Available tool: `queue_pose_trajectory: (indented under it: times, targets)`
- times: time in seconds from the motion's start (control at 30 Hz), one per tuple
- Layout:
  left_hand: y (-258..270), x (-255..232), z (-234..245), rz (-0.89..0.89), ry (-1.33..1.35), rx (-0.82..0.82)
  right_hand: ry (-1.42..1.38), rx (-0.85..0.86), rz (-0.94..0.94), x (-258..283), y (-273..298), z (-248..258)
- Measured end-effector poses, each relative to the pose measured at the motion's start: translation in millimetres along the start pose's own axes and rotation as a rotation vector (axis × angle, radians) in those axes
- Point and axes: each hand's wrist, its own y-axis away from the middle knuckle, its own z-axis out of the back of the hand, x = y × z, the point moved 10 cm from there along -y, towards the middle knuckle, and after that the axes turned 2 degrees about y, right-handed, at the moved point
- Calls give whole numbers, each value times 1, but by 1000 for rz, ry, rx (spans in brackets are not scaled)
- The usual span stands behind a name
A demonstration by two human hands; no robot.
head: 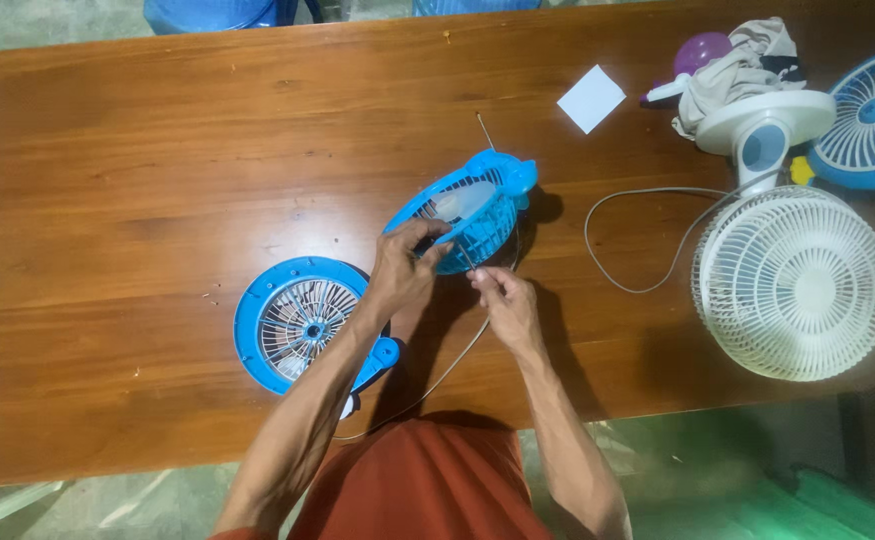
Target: The person disassembles a small blue electric fan on a wooden table using a screwdriver. They remove the front grille, unscrew the rear housing, and separate the components to access the internal motor and blades.
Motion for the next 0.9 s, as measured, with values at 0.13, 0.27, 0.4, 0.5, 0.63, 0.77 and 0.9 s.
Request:
queue_pose_trajectory:
  times: [0.13, 0.27, 0.4, 0.5, 0.63, 0.77, 0.9]
  targets:
    - [1, 1, -1, 12, 19, 0, -94, -42, -15, -4, -3, 2]
    - [2, -3, -2, -21, 5, 5, -1, -66, -22, -2, -3, 4]
    - [1, -2, -3, -12, -12, 21, 60, -73, 15, 7, 0, 5]
    - [1, -1, -2, -17, -6, 11, 118, -129, 110, 18, 1, 10]
    - [3, -1, -5, -12, -12, 8, 49, -88, 37, 9, -1, 8]
    - [4, 1, -5, 21, -13, 3, 41, -85, -20, 1, 5, 9]
    - [5, -1, -8, 0, -13, 28, 47, -78, 40, 7, 16, 14]
